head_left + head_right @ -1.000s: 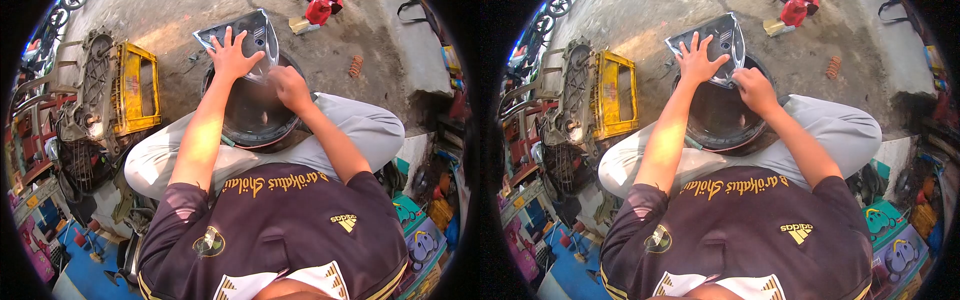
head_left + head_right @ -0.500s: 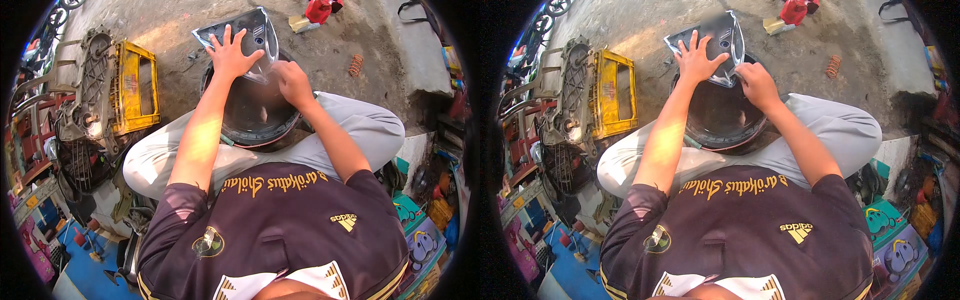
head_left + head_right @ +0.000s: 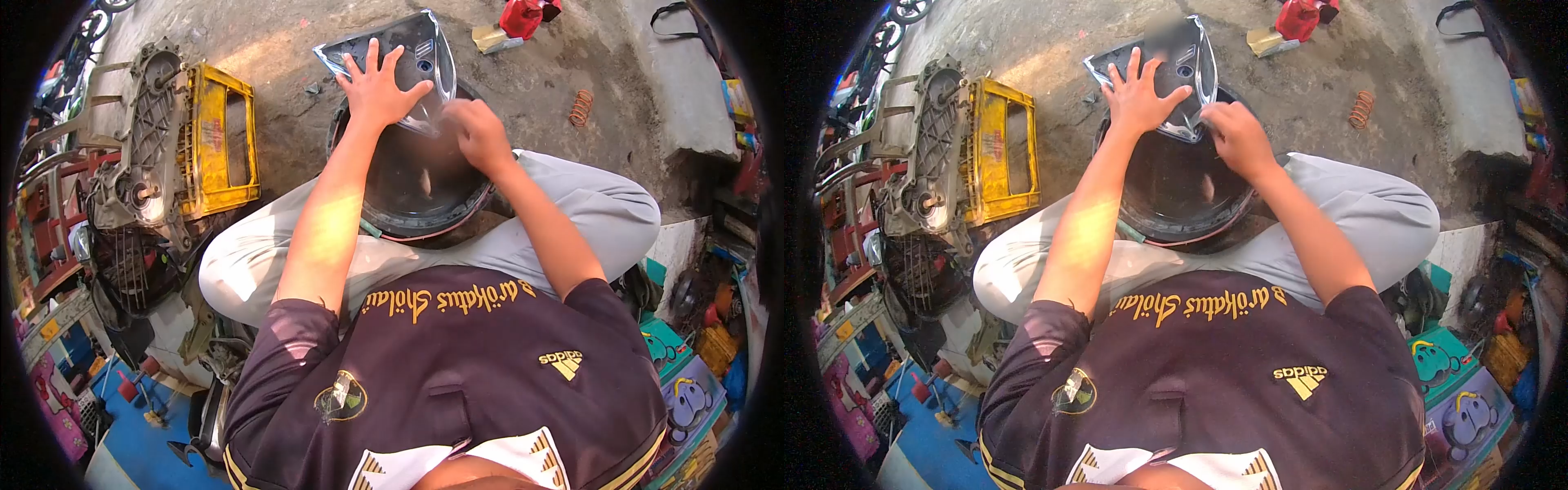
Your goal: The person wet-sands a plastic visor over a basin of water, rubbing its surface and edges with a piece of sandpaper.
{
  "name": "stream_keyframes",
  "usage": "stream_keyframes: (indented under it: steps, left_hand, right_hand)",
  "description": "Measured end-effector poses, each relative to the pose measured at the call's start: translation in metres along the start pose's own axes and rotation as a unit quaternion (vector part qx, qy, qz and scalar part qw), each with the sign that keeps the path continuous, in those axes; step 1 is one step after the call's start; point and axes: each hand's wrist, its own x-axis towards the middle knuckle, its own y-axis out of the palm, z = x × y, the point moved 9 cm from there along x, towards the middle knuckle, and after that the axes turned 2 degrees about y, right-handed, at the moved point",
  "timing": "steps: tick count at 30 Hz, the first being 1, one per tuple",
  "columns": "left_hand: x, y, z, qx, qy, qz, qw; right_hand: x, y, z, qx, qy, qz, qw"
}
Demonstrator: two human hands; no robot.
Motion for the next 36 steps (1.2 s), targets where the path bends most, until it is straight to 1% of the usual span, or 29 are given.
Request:
stream_keyframes:
  steps: [1,2,4,6,8,10,13,16,18,20,22,24,26,28,29,30,32,34,36]
  left_hand:
    - [0.0,-0.001,0.0,-0.005,0.001,0.002,1.0]
    - [0.0,-0.002,-0.001,-0.01,0.002,0.004,1.0]
    - [-0.001,-0.001,0.001,-0.002,0.002,0.005,1.0]
    - [0.001,0.0,-0.001,0.003,0.003,0.005,1.0]
    - [0.0,-0.002,-0.001,-0.002,-0.001,0.004,1.0]
    - [-0.001,-0.002,0.001,0.0,-0.002,0.008,1.0]
    - [0.001,-0.001,0.0,0.0,-0.002,0.009,1.0]
    - [0.001,0.0,-0.001,-0.003,-0.004,0.012,1.0]
    - [0.0,-0.003,0.001,-0.005,-0.005,0.01,1.0]
    - [0.0,-0.002,0.0,0.002,-0.006,0.013,1.0]
    - [0.0,-0.001,-0.001,-0.004,-0.005,0.01,1.0]
    - [-0.001,-0.001,0.001,-0.008,-0.008,0.01,1.0]
    - [0.0,-0.001,0.001,-0.001,-0.005,0.013,1.0]
    - [-0.001,-0.001,0.001,-0.001,-0.005,0.011,1.0]
    - [-0.001,0.0,0.0,-0.001,-0.005,0.011,1.0]
    - [0.0,0.0,-0.001,-0.002,-0.005,0.011,1.0]
    - [0.0,-0.002,-0.001,-0.005,-0.007,0.012,1.0]
    - [-0.003,-0.002,0.001,-0.001,-0.006,0.014,1.0]
    - [0.001,-0.002,-0.001,0.001,-0.002,0.011,1.0]
  right_hand:
    - [0.002,0.0,-0.003,-0.007,0.025,0.009,1.0]
    - [0.0,0.0,0.001,-0.005,0.026,0.009,1.0]
    - [-0.007,0.004,0.02,0.026,-0.012,0.04,0.999]
    - [-0.007,0.004,0.019,0.019,-0.019,0.039,0.999]
    - [0.001,-0.001,0.001,0.015,0.003,0.002,1.0]
    - [0.001,0.002,0.002,0.006,0.013,-0.002,1.0]
    - [-0.008,0.004,0.018,0.021,-0.014,0.038,0.999]
    - [0.002,-0.001,0.0,0.006,0.005,0.011,1.0]
    - [0.001,0.001,0.004,0.008,0.001,0.01,1.0]
    - [-0.007,0.007,0.023,0.022,-0.034,0.04,0.998]
    - [-0.003,0.005,0.021,0.013,-0.026,0.046,0.998]
    - [0.005,0.001,-0.001,0.004,0.012,0.016,1.0]
    - [0.0,0.003,0.005,0.0,-0.002,0.012,1.0]
    - [-0.008,0.006,0.026,0.023,-0.024,0.041,0.999]
    - [-0.008,0.005,0.028,0.023,-0.022,0.038,0.999]
    - [-0.006,0.005,0.021,0.023,-0.021,0.039,0.999]
    - [-0.001,0.003,-0.003,0.011,0.008,0.006,1.0]
    - [0.0,0.001,0.009,0.014,-0.004,0.003,1.0]
    - [-0.008,0.004,0.027,0.025,-0.02,0.043,0.999]
